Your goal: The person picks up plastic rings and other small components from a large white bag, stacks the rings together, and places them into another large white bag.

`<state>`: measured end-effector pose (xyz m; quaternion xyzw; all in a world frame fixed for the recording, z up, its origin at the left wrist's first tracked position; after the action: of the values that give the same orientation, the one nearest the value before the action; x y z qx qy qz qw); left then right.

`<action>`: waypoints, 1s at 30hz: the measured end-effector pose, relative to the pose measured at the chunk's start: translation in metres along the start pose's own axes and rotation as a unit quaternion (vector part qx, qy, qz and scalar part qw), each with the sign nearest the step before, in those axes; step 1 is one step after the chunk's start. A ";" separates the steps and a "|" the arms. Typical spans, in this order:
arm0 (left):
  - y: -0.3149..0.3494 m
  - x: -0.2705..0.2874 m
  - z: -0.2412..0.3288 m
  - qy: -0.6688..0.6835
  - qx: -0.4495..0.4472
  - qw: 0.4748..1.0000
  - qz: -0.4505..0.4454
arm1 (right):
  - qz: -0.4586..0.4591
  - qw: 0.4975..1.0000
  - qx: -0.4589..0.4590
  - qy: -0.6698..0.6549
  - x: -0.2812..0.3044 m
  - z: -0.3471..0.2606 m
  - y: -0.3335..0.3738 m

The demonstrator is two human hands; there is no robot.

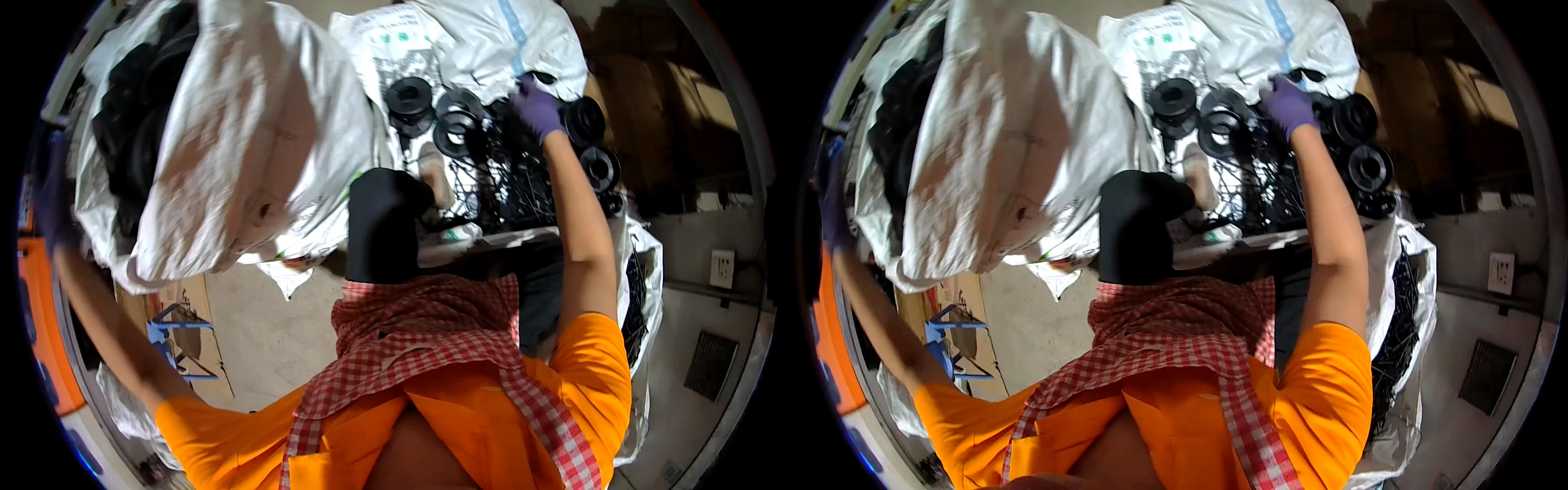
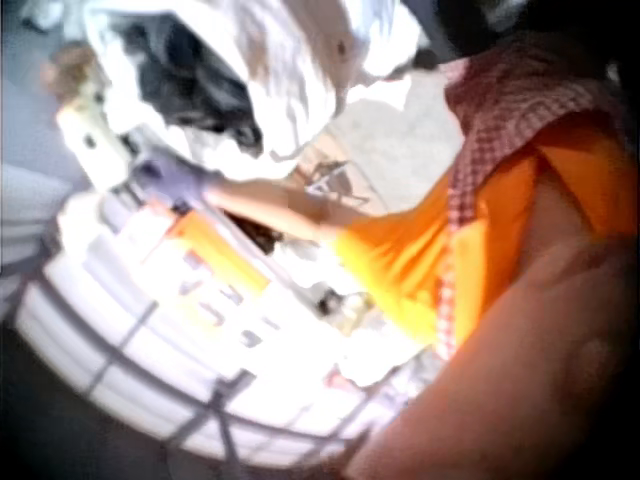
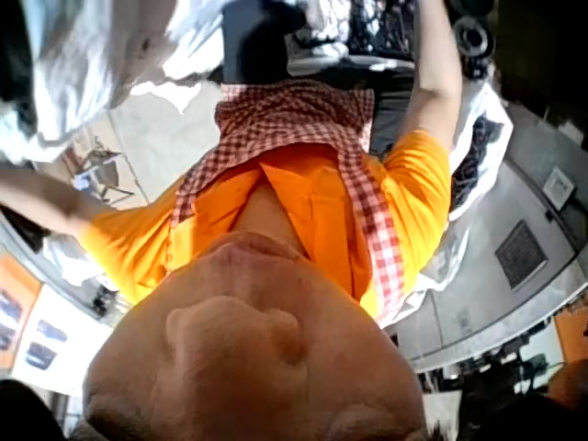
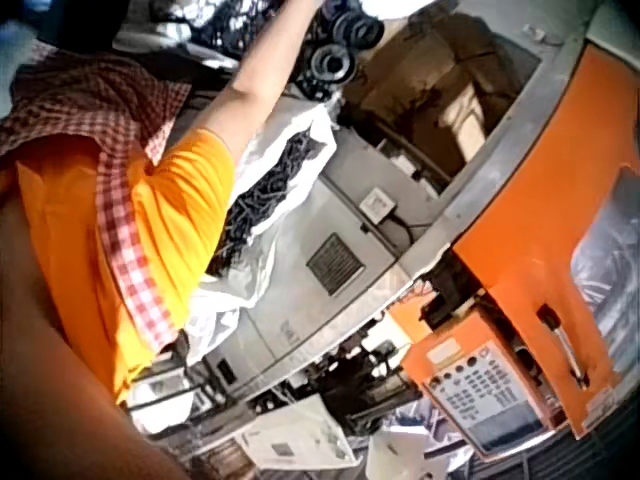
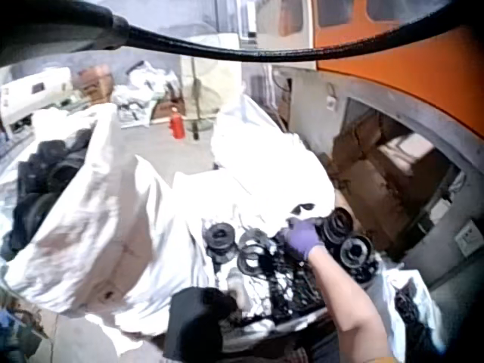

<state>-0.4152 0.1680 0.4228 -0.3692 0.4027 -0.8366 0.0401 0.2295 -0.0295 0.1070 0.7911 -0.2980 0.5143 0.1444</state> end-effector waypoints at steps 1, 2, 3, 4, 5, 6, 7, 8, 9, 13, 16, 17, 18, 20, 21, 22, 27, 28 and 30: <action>0.022 0.013 0.050 0.053 -0.032 0.998 0.029 | -0.060 0.998 -0.010 -0.011 -0.027 0.031 0.013; 0.049 0.001 0.099 0.114 -0.060 0.991 0.039 | -0.118 0.993 -0.018 -0.020 -0.052 0.060 0.020; 0.080 -0.043 0.140 0.178 -0.086 0.980 0.007 | -0.155 0.988 -0.018 0.000 -0.088 0.101 0.035; 0.107 -0.074 0.187 0.214 -0.119 0.969 -0.041 | -0.195 0.981 0.001 0.002 -0.113 0.104 0.043; 0.133 -0.113 0.226 0.248 -0.148 0.950 -0.114 | -0.241 0.970 -0.031 0.009 -0.135 0.111 0.049; 0.154 -0.172 0.244 0.285 -0.152 0.923 -0.208 | -0.292 0.953 -0.074 0.021 -0.160 0.111 0.069; 0.171 -0.229 0.253 0.324 -0.128 0.892 -0.288 | -0.295 0.953 -0.049 0.043 -0.174 0.110 0.080; 0.177 -0.273 0.260 0.338 -0.051 0.853 -0.395 | -0.298 0.953 -0.009 0.051 -0.192 0.097 0.084; 0.200 -0.317 0.248 0.384 0.013 0.841 -0.380 | -0.239 0.968 0.060 0.049 -0.210 0.084 0.084; 0.239 -0.447 0.240 0.524 0.408 0.613 -0.428 | -0.226 0.937 0.224 0.144 -0.267 0.078 0.062; 0.263 -0.496 0.214 0.526 0.493 0.563 -0.405 | -0.139 0.934 0.297 0.140 -0.292 0.058 0.040; 0.265 -0.504 0.218 0.519 0.513 0.544 -0.413 | -0.131 0.937 0.264 0.188 -0.302 0.067 0.031; 0.268 -0.509 0.221 0.510 0.532 0.529 -0.421 | -0.157 0.932 0.228 0.234 -0.314 0.080 0.022; 0.274 -0.520 0.223 0.522 0.523 0.523 -0.425 | -0.208 0.909 0.158 0.326 -0.334 0.102 0.013; 0.272 -0.519 0.218 0.508 0.531 0.526 -0.427 | -0.349 0.887 0.070 0.295 -0.329 0.087 0.004; 0.270 -0.522 0.222 0.504 0.533 0.518 -0.440 | -0.325 0.903 0.030 0.278 -0.330 0.098 0.001; 0.304 -0.549 0.182 0.454 0.513 0.646 -0.336 | -0.037 0.996 0.042 -0.066 -0.235 0.055 0.054; 0.308 -0.549 0.185 0.471 0.549 0.604 -0.335 | -0.021 0.980 0.075 -0.183 -0.211 0.037 0.064; 0.312 -0.547 0.195 0.502 0.614 0.515 -0.326 | -0.092 0.940 0.183 -0.274 -0.157 0.005 0.076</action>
<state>0.0359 0.0320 -0.0383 0.1236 -0.4063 -0.8762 -0.2279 0.1406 -0.0408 -0.0422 0.9380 -0.1527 0.3082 -0.0437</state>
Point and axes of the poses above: each hand's wrist, its own y-axis away from the middle knuckle, its own x-axis out of the back of the hand, z = x × y, the point moved 4 cm from there along -y, towards the middle knuckle, and after that the axes turned 6 degrees about y, right-handed, at the moved point
